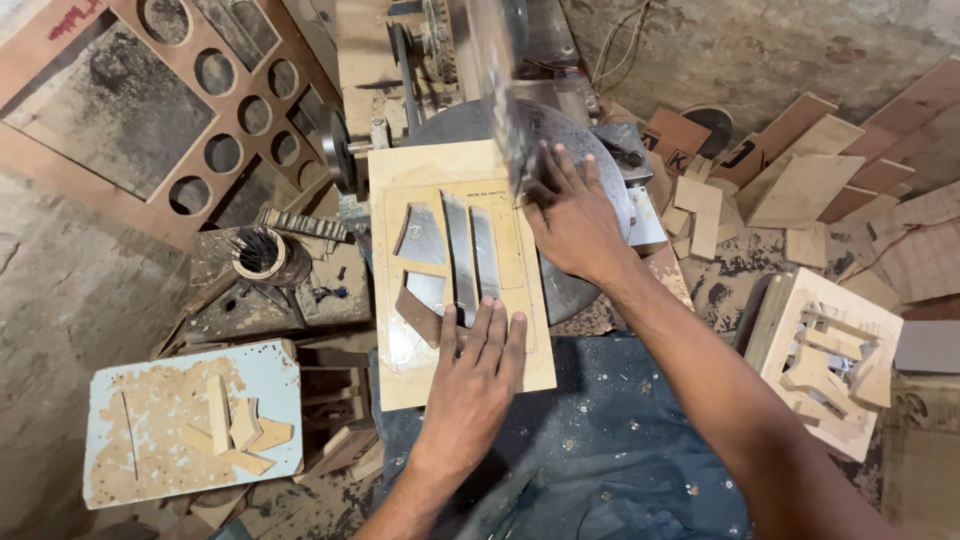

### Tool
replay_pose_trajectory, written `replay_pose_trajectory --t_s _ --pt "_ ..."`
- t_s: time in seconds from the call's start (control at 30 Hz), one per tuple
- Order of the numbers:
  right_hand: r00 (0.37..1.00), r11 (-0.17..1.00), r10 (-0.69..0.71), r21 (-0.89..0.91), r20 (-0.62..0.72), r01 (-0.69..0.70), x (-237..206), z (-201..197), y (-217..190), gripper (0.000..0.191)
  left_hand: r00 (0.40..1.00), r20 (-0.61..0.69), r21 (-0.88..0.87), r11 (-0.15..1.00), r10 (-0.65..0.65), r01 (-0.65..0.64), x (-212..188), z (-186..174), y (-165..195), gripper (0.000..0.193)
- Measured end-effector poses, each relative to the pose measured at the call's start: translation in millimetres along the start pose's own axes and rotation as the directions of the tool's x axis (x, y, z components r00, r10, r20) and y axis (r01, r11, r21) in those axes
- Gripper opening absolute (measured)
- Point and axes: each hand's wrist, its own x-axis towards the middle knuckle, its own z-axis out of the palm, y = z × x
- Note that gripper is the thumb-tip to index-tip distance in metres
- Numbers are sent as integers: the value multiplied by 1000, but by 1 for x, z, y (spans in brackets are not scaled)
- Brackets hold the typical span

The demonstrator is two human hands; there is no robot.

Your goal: The person uses a bandsaw to cut intricate shapes into a rectangular piece of plywood. They guide the wood through the blade to create multiple internal cutouts, then remove the cut pieces and place them aside. The person then picks up a larger sheet of plywood and positions it on the bandsaw table.

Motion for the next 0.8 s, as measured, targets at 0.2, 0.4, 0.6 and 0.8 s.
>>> replay_pose_trajectory --t_s 0.2,0.4,0.6,0.8 --pt "999 995 6 -102 53 0 7 5 2 48 999 -20 13 999 -34 34 2 5 2 62" --pt "996 994 53 -100 75 -45 19 14 7 53 999 -17 20 999 -47 47 9 8 -7 66" --pt "999 994 15 -109 38 -10 31 22 3 51 999 3 52 997 -50 50 13 11 -16 69" --pt "998 996 45 -74 51 -41 30 23 -3 46 998 17 69 996 -54 53 10 16 -17 65"
